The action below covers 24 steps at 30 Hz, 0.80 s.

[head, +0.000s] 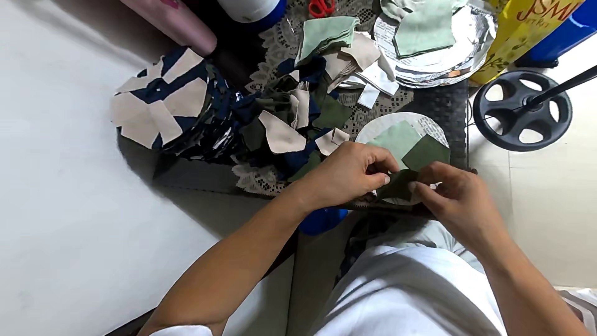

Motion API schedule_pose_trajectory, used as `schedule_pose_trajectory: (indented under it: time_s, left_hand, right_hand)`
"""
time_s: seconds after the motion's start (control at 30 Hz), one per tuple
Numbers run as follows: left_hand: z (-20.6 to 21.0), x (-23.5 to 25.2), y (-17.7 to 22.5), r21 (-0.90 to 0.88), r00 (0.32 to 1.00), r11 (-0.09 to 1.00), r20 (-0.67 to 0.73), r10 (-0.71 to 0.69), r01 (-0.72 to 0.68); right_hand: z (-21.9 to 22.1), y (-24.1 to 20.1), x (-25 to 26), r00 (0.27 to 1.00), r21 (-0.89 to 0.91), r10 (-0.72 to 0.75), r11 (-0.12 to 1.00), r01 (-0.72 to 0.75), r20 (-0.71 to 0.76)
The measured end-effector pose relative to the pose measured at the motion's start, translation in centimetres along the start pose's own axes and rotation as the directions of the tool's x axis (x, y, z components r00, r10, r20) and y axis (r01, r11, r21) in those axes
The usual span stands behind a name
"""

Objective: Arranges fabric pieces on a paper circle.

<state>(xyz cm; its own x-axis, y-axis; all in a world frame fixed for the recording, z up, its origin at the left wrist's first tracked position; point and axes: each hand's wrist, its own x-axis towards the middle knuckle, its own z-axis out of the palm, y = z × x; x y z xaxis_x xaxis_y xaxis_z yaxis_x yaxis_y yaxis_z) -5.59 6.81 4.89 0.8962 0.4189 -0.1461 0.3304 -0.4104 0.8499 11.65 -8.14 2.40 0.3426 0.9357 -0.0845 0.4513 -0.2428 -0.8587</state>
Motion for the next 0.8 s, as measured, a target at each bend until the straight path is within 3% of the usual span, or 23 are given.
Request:
schedule_pose_trajectory:
  time_s: [0.1, 0.17, 0.27, 0.47, 0.7, 0.8]
  left_hand:
    - [0.0, -0.5, 0.5, -0.254, 0.992, 0.959, 0.010, -0.125, 0.124]
    - [0.6, -1.0, 0.7, -0.433, 0.984, 0.887, 0.001, -0.180, 0.163]
    - [1.5, -1.5, 0.7, -0.565, 0.971, 0.806, -0.033, -0.237, 0.178]
    - [2.7, -2.1, 0.1, -0.563, 0.948, 0.805, -0.113, -0.299, 0.187]
    - [3.0, -2.6, 0.0, -0.581, 0.952, 0.790, -0.079, -0.295, 0.196]
    - [3.6, -2.5, -0.2, -0.453, 0.934, 0.887, -0.268, -0.234, 0.092]
  right_hand:
    - [-0.4, -0.4, 0.8, 0.997, 0.280, 0.033, 0.959, -0.051, 0.069]
    - [-0.6, -0.4, 1.3, 0.992, 0.378, 0.023, 0.923, -0.068, 0.121]
    - [-1.1, -0.4, 1.6, 0.962, 0.470, 0.051, 0.865, -0.176, 0.267]
    - [-1.3, -0.5, 1.6, 0.967, 0.373, 0.121, 0.906, -0.200, 0.225]
    - [-2.0, -1.4, 2.3, 0.974, 0.230, 0.006, 0.971, -0.059, 0.228]
    - [-2.2, -1.9, 2.6, 0.976, 0.167, -0.059, 0.986, 0.023, 0.211]
